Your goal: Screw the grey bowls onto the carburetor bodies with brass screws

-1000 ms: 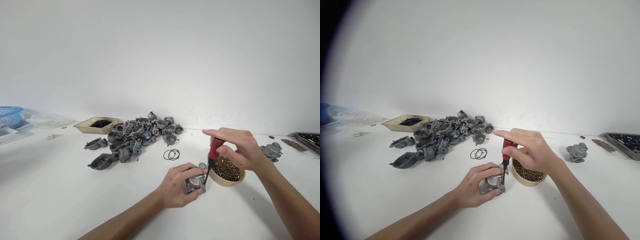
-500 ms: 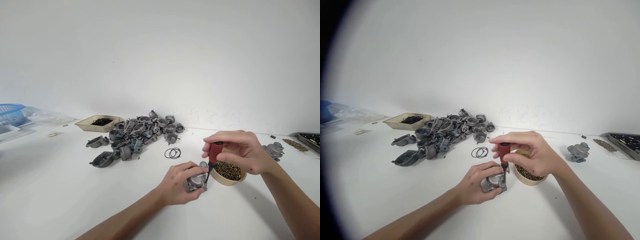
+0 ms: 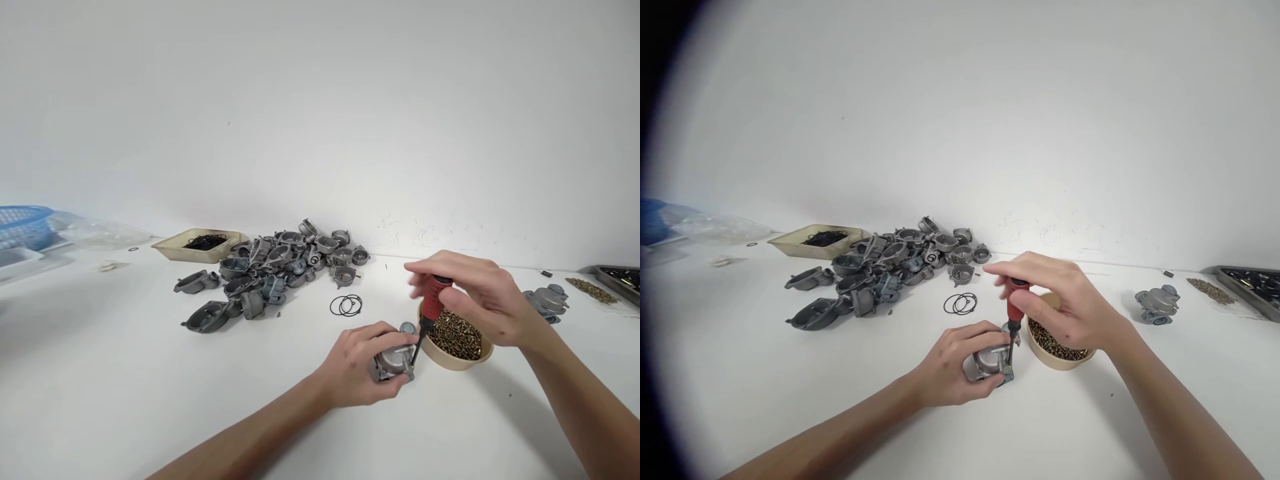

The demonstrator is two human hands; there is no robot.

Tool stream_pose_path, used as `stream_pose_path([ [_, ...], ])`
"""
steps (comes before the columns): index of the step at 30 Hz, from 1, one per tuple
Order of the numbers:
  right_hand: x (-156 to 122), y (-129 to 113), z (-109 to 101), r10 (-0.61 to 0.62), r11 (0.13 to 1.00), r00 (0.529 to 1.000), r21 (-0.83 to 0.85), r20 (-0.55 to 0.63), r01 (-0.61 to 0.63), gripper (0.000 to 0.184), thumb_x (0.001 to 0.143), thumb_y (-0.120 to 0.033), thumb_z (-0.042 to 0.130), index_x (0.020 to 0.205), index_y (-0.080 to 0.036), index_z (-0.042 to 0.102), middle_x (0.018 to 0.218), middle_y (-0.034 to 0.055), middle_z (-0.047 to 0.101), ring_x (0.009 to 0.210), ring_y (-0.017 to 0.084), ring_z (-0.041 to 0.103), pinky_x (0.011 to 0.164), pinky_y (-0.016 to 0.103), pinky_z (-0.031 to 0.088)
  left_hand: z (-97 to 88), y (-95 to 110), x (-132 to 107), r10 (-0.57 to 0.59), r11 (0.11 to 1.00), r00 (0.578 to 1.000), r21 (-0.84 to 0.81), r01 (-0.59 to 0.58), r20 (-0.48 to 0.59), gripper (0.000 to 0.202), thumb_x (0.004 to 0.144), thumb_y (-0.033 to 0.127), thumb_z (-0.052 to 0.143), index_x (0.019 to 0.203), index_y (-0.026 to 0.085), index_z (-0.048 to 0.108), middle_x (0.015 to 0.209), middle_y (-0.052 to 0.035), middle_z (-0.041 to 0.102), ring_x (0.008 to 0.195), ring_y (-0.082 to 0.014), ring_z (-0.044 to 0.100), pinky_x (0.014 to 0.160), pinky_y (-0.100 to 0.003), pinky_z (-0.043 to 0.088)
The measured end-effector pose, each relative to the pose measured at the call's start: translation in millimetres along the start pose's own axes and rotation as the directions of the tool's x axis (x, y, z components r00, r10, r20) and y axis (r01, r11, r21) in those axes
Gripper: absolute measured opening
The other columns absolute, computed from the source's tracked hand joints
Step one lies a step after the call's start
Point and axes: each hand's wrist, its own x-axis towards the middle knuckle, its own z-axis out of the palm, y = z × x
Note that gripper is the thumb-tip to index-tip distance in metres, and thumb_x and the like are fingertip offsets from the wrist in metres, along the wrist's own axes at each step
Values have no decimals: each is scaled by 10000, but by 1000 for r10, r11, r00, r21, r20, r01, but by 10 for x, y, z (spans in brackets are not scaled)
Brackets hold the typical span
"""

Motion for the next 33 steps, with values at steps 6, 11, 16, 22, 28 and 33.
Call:
stream_pose_path([
  [6, 6, 4, 3, -4, 999, 1000, 48, 11, 4, 400, 987, -158, 691, 1375, -251, 678, 933, 43, 774, 832, 167, 745, 770, 332, 652, -16, 4, 6, -28, 1000, 999, 9, 28, 28, 411, 856, 344, 709, 1261, 273, 698, 1063, -35, 787, 801, -187, 759, 684, -260, 580],
  [11, 11, -22, 3, -49, 996, 999, -74, 19, 50, 383, 994, -181, 667, 1375, -212, 666, 915, 59, 773, 880, 189, 729, 789, 355, 635, -37, 0, 8, -30, 1000, 998, 6, 30, 58, 405, 874, 371, 712, 1266, 274, 693, 1079, -33, 782, 800, -184, 756, 694, -258, 577],
  [16, 13, -80, -15, 27, 994, 997, 103, 66, -34, 344, 988, -124, 652, 1321, -201, 689, 984, 77, 800, 911, 194, 773, 789, 346, 666, -48, -13, 3, -31, 999, 996, 25, 29, 82, 413, 892, 412, 705, 1284, 284, 691, 1090, -38, 779, 817, -187, 756, 702, -252, 585],
  [22, 29, 6, 23, -75, 979, 996, -191, -49, 64, 376, 891, -230, 831, 1250, -235, 718, 773, -3, 751, 722, 152, 693, 710, 315, 609, -49, -11, 3, -35, 999, 996, 8, 34, 83, 413, 911, 429, 696, 1300, 289, 689, 1091, -44, 780, 823, -191, 758, 721, -264, 585],
  [28, 8, -58, -21, 65, 982, 990, 169, 122, -85, 309, 1014, -152, 608, 1316, -162, 674, 1121, 135, 777, 1030, 223, 765, 851, 372, 666, -51, -24, -3, -19, 1000, 996, -1, 19, 88, 399, 939, 458, 683, 1294, 276, 683, 1120, -47, 775, 877, -199, 760, 747, -271, 588],
  [33, -3, 8, -34, 104, 956, 993, 268, 54, -115, 300, 931, -92, 738, 1220, -171, 725, 951, 88, 815, 894, 209, 808, 732, 302, 694, -44, -29, -9, -26, 1000, 997, -16, 27, 78, 397, 949, 472, 681, 1293, 274, 689, 1114, -50, 785, 881, -212, 767, 762, -293, 595],
])
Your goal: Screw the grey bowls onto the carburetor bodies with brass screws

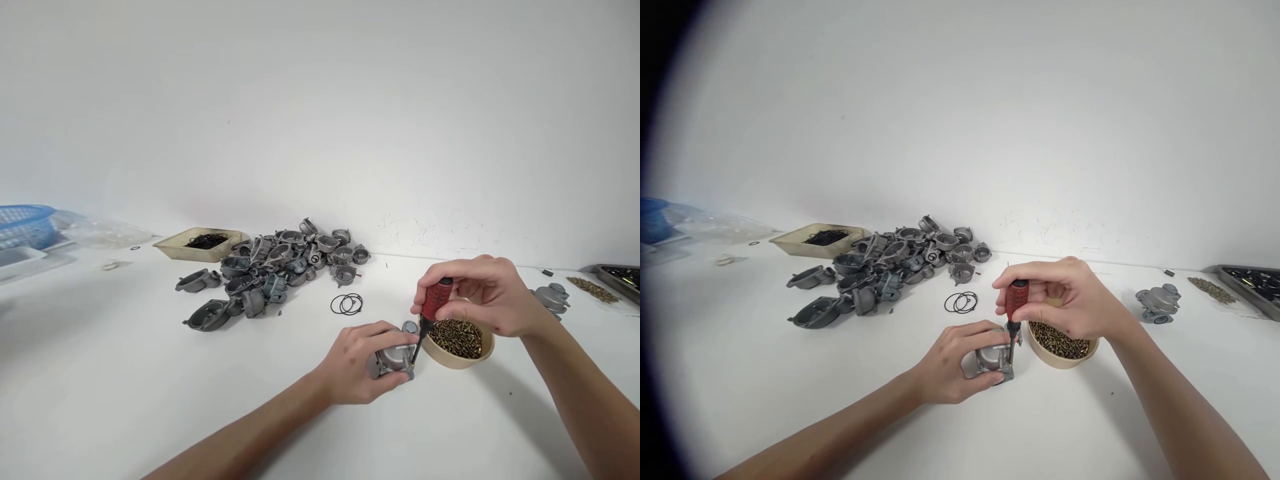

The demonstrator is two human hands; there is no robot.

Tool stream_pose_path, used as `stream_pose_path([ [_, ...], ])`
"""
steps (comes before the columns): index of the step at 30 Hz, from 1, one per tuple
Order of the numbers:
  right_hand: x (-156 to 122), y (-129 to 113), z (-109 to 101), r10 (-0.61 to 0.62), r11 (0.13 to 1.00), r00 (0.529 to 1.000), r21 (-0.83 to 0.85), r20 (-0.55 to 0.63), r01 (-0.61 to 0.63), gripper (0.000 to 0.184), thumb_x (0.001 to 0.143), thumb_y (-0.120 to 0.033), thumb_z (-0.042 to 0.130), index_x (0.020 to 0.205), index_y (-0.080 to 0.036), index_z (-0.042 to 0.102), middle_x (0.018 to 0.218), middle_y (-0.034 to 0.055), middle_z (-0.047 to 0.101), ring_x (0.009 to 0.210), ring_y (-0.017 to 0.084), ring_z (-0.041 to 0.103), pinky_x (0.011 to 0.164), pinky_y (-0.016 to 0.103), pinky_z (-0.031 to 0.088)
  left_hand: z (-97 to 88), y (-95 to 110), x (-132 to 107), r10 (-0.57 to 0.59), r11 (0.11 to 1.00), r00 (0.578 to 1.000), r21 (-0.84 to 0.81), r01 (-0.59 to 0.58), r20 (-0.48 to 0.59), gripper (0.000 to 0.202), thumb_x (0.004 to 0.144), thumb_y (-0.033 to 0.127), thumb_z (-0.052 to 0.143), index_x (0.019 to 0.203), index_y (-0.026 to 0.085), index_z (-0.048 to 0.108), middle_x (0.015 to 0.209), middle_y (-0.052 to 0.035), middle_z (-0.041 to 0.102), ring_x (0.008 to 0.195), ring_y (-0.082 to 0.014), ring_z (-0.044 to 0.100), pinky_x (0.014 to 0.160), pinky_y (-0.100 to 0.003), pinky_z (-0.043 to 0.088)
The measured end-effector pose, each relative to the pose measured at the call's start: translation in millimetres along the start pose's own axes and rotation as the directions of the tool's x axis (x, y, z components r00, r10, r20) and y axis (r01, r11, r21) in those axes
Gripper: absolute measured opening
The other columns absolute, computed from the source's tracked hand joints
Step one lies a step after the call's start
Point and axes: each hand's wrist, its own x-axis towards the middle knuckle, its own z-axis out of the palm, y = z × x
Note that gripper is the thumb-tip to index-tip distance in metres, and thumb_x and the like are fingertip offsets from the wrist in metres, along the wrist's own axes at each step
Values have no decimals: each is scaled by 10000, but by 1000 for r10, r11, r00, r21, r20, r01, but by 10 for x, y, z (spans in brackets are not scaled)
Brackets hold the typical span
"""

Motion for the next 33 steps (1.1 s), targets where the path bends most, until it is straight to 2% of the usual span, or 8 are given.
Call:
stream_pose_path([
  [6, 4, -6, 39, -6, 990, 998, -141, -59, -2, 314, 897, -101, 772, 1197, -192, 753, 872, 45, 801, 812, 197, 807, 670, 280, 699, 13, 19, 0, -15, 1000, 999, 3, 15, -44, 377, 942, 474, 730, 1259, 271, 704, 1133, -36, 798, 915, -224, 784, 775, -311, 607],
  [11, 5, -12, 95, -27, 971, 990, -237, -142, -8, 312, 877, -99, 786, 1164, -218, 769, 892, 12, 801, 788, 154, 794, 743, 258, 707, 34, -4, -15, -50, 997, 994, 55, 56, -100, 377, 932, 459, 761, 1259, 277, 717, 1180, -46, 806, 935, -242, 799, 773, -324, 622],
  [15, 13, -5, 84, 41, 965, 984, -249, -175, -84, 253, 876, -131, 789, 1116, -209, 765, 890, 12, 794, 772, 153, 780, 769, 278, 706, 38, -28, -11, -78, 995, 992, 60, 84, -100, 387, 933, 429, 771, 1281, 273, 705, 1200, -52, 798, 949, -235, 796, 790, -323, 627],
  [21, -28, -59, -24, 35, 972, 998, -230, -49, -45, 258, 939, -116, 715, 1173, -217, 756, 993, 36, 804, 872, 158, 789, 773, 263, 689, -9, -73, -22, -75, 993, 996, 93, 78, -41, 523, 899, 571, 773, 1318, 272, 681, 1263, -106, 730, 930, -240, 770, 778, -350, 629],
  [24, -65, -61, -72, -38, 977, 994, -214, -104, 14, 380, 942, -93, 710, 1280, -265, 734, 1052, 33, 807, 932, 182, 796, 816, 325, 709, -86, -68, -12, -129, 989, 992, 75, 128, 10, 642, 828, 640, 807, 1330, 269, 660, 1513, -171, 554, 943, -251, 758, 756, -357, 631],
  [27, -81, -54, -94, -106, 975, 975, -215, -196, 63, 458, 909, -70, 753, 1304, -299, 732, 1040, 19, 812, 923, 197, 801, 830, 375, 724, -192, -60, 28, -238, 969, 960, -31, 245, 146, 719, 772, 579, 869, 1375, 280, 614, 1635, -168, 426, 1049, -290, 732, 795, -375, 637],
  [30, -69, -60, -63, -158, 973, 942, -211, -297, 96, 495, 849, -57, 819, 1274, -303, 755, 975, 3, 819, 886, 190, 807, 826, 355, 731, -247, -74, 63, -250, 941, 930, -160, 300, 269, 803, 752, 454, 904, 1462, 305, 561, 1590, -142, 500, 1115, -301, 696, 852, -395, 638],
  [33, -43, -73, 20, -165, 976, 927, -193, -338, 103, 545, 807, -70, 867, 1284, -307, 753, 963, -6, 828, 873, 188, 816, 826, 319, 731, -188, -81, 60, -247, 919, 935, -245, 309, 255, 758, 759, 385, 908, 1444, 311, 594, 1431, -105, 640, 1108, -285, 684, 897, -412, 634],
])
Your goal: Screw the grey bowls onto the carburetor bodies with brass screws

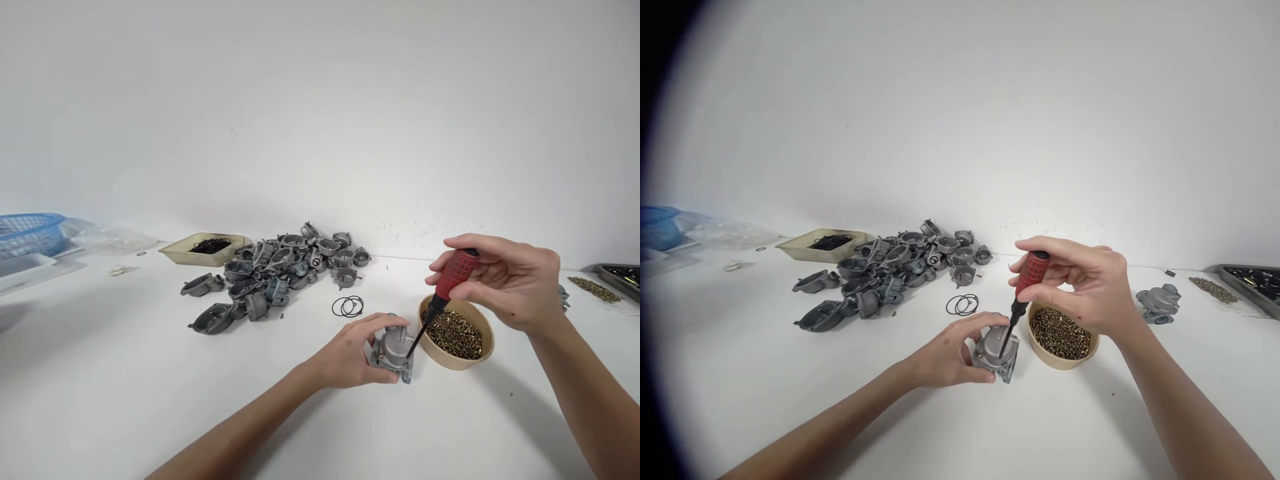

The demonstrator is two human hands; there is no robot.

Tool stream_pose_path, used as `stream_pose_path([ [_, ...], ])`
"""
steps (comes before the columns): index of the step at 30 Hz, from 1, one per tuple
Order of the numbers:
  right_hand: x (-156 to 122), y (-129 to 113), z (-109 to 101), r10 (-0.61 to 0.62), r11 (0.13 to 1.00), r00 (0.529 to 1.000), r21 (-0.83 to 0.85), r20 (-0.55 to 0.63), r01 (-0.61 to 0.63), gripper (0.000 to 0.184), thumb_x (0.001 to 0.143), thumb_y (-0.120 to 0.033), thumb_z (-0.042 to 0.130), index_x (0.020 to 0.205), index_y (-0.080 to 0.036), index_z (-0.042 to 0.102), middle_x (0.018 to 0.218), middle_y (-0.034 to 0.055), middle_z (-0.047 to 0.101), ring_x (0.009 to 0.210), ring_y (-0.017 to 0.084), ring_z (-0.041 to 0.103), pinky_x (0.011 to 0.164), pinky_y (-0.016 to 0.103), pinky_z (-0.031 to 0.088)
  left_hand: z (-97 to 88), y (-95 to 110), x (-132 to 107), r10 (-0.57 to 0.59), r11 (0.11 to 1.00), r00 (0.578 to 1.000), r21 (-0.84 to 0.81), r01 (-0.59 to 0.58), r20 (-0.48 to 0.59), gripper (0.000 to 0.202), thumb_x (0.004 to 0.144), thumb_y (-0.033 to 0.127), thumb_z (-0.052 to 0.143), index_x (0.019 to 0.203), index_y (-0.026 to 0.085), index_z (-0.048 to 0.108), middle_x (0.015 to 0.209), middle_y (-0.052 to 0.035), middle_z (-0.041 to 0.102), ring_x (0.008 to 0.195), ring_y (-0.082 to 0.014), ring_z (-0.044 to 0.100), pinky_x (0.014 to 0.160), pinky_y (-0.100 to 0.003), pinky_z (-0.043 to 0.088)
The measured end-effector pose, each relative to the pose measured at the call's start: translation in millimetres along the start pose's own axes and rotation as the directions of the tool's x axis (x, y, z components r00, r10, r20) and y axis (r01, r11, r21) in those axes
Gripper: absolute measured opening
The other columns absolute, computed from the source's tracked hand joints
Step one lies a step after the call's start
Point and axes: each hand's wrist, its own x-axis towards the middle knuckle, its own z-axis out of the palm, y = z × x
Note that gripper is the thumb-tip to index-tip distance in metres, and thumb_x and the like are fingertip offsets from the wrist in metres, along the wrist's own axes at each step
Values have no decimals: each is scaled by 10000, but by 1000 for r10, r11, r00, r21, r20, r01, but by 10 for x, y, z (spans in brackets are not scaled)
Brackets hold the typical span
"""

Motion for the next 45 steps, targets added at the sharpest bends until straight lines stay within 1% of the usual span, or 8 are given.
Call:
stream_pose_path([
  [6, -19, 27, 173, -2, 1000, 995, -14, 96, 3, 568, 810, -70, 862, 1305, -322, 743, 995, 1, 837, 896, 204, 824, 806, 306, 729, 229, 21, -18, -42, 999, 990, -14, 40, -137, 733, 744, 425, 920, 1399, 280, 623, 1305, -82, 676, 1028, -265, 699, 850, -402, 656],
  [23, -27, 123, 240, 31, 999, 990, -27, 138, -28, 581, 832, -68, 838, 1331, -344, 726, 1023, -17, 834, 917, 171, 818, 860, 274, 709, 254, 38, -23, -30, 997, 988, 68, 41, -150, 802, 737, 389, 930, 1452, 284, 583, 1347, -73, 678, 985, -247, 729, 794, -359, 652],
  [27, -42, 119, 247, 99, 994, 977, 21, 189, -105, 589, 933, -77, 728, 1433, -377, 640, 1093, -6, 816, 1030, 167, 792, 814, 255, 708, 264, 43, -28, 9, 988, 979, 155, 23, -204, 762, 706, 430, 952, 1378, 273, 629, 1274, -53, 714, 932, -240, 744, 737, -326, 633],
  [30, -73, 110, 282, 154, 976, 949, 106, 274, -189, 629, 1003, -87, 613, 1547, -384, 506, 1246, 24, 765, 1195, 192, 729, 938, 338, 688, 279, 38, -36, 52, 963, 969, 268, 15, -241, 723, 697, 473, 942, 1327, 266, 653, 1189, -40, 740, 829, -225, 753, 658, -301, 602],
  [32, -99, 115, 325, 150, 967, 941, 155, 303, -204, 632, 1014, -89, 583, 1568, -372, 477, 1277, 35, 740, 1200, 195, 717, 988, 376, 669, 293, 34, -40, 75, 947, 961, 321, 15, -265, 666, 701, 478, 923, 1277, 258, 674, 1117, -27, 757, 748, -205, 745, 608, -280, 573],
  [36, -141, 159, 432, 118, 982, 970, 120, 213, -146, 569, 999, -110, 622, 1504, -367, 561, 1197, 30, 734, 1020, 155, 733, 891, 333, 690, 327, 30, -39, 127, 929, 944, 371, -5, -306, 546, 717, 456, 885, 1195, 256, 712, 1002, 0, 776, 648, -173, 715, 555, -241, 517],
  [42, -128, 168, 492, 71, 996, 992, -54, 108, -66, 525, 876, -163, 815, 1349, -347, 679, 1040, 11, 705, 832, 132, 680, 754, 280, 681, 341, 26, -31, 167, 918, 929, 397, -23, -331, 564, 749, 499, 837, 1262, 294, 722, 911, 17, 786, 548, -150, 650, 552, -248, 505],
  [45, -116, 121, 472, 38, 999, 991, -40, 131, -33, 486, 924, -162, 746, 1376, -319, 659, 1113, 48, 696, 886, 154, 697, 769, 306, 680, 317, 40, -33, 164, 917, 938, 398, -31, -304, 570, 772, 503, 821, 1283, 276, 713, 904, 11, 789, 529, -145, 636, 539, -248, 498],
])
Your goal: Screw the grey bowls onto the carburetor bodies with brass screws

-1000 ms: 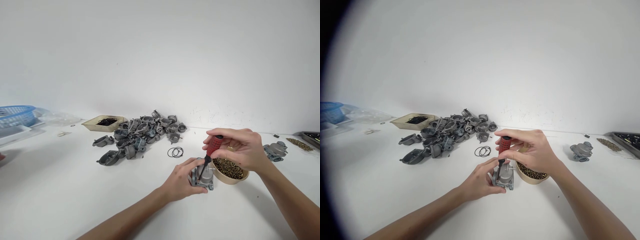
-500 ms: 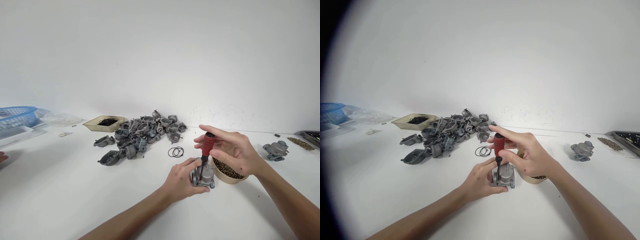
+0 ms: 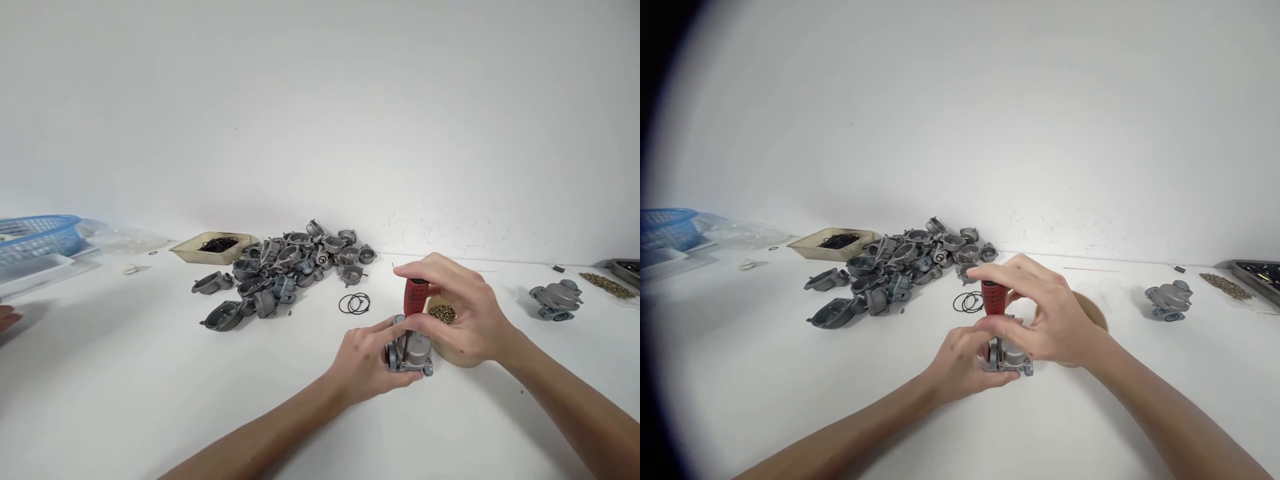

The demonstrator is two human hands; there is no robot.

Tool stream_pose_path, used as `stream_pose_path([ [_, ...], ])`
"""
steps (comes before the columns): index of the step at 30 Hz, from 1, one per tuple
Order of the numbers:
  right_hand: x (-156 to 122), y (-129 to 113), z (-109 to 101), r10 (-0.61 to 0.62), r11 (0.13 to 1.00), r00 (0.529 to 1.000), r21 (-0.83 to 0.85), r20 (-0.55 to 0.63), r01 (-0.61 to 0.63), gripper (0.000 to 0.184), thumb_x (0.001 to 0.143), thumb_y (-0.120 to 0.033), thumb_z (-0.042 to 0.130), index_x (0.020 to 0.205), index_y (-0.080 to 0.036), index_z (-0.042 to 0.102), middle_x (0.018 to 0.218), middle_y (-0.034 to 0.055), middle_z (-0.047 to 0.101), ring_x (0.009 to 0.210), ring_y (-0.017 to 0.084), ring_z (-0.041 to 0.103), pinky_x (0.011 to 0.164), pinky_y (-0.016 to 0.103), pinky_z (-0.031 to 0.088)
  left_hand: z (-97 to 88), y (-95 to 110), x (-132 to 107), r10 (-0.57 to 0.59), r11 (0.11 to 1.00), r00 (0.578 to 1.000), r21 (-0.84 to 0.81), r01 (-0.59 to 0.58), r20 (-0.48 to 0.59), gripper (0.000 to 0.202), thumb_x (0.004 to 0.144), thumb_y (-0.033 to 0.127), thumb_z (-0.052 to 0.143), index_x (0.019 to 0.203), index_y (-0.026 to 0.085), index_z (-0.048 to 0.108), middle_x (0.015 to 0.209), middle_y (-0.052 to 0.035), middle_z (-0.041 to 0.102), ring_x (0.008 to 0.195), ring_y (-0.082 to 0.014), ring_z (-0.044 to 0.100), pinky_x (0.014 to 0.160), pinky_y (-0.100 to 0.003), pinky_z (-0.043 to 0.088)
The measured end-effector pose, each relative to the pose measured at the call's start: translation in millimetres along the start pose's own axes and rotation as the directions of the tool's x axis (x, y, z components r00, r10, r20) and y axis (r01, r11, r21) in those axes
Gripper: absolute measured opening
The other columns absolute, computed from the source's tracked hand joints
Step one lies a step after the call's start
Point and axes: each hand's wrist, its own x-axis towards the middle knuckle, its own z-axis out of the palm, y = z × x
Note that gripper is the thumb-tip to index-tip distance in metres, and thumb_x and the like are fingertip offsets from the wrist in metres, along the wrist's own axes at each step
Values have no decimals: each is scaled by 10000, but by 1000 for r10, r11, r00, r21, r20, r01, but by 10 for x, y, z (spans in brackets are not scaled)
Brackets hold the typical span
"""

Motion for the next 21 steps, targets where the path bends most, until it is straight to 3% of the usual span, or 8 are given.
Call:
stream_pose_path([
  [2, -6, -18, -15, 8, 994, 998, 104, 67, -15, 489, 988, -138, 626, 1450, -298, 606, 1253, 92, 691, 1034, 200, 726, 853, 371, 687, -13, 6, 4, 3, 1000, 1000, 15, -3, 17, 532, 785, 514, 810, 1240, 250, 728, 893, 1, 788, 532, -149, 644, 522, -243, 485],
  [4, -14, -12, -19, 34, 983, 996, 175, 82, -48, 504, 1001, -121, 613, 1470, -301, 592, 1282, 92, 700, 1057, 205, 743, 890, 390, 686, -11, 9, 5, 8, 999, 1000, 35, -8, 1, 511, 774, 509, 822, 1205, 248, 744, 880, -3, 788, 534, -158, 655, 516, -244, 478],
  [8, -10, 19, -15, -13, 999, 999, 34, -50, 15, 526, 872, -133, 817, 1343, -335, 699, 959, 5, 688, 830, 138, 700, 806, 312, 678, 16, 3, -4, 24, 999, 998, 46, -21, -65, 581, 720, 481, 866, 1246, 268, 743, 855, 2, 790, 497, -153, 636, 512, -246, 479],
  [10, -1, 14, -26, -38, 999, 999, 22, -26, 39, 516, 909, -134, 767, 1379, -324, 676, 1043, 31, 683, 896, 153, 702, 852, 340, 671, 20, -1, -7, 24, 999, 998, 43, -22, -60, 513, 720, 482, 867, 1160, 239, 762, 825, -2, 786, 491, -150, 628, 498, -241, 465],
  [13, 8, 3, -52, 14, 990, 995, 137, 97, -27, 542, 996, -104, 605, 1494, -316, 574, 1266, 85, 688, 1058, 195, 726, 897, 380, 671, 9, -1, -5, 22, 999, 1000, 37, -21, -22, 420, 751, 490, 844, 1052, 210, 759, 834, -12, 784, 509, -146, 635, 495, -232, 458],
  [16, 9, 25, -65, -10, 999, 999, 49, 43, 8, 519, 940, -131, 733, 1411, -329, 647, 1010, 26, 731, 905, 170, 725, 807, 330, 666, 4, 5, 0, 30, 998, 999, 59, -28, -28, 482, 741, 484, 846, 1145, 240, 749, 847, -1, 783, 505, -139, 632, 502, -228, 462],
  [18, 10, 36, -71, -69, 996, 998, -61, -11, 68, 487, 886, -168, 811, 1335, -323, 698, 869, -3, 680, 814, 158, 685, 768, 320, 647, 8, 7, -1, 30, 997, 999, 72, -26, -46, 535, 726, 484, 852, 1198, 257, 741, 835, 6, 780, 496, -138, 623, 498, -229, 456],
  [21, 9, 13, -93, -43, 999, 997, 5, 59, 43, 458, 967, -170, 686, 1408, -287, 644, 1030, 60, 702, 972, 197, 706, 821, 354, 655, 12, 12, -6, 24, 997, 999, 67, -21, -42, 502, 743, 508, 841, 1153, 231, 752, 849, -6, 783, 508, -146, 630, 487, -235, 444],
])
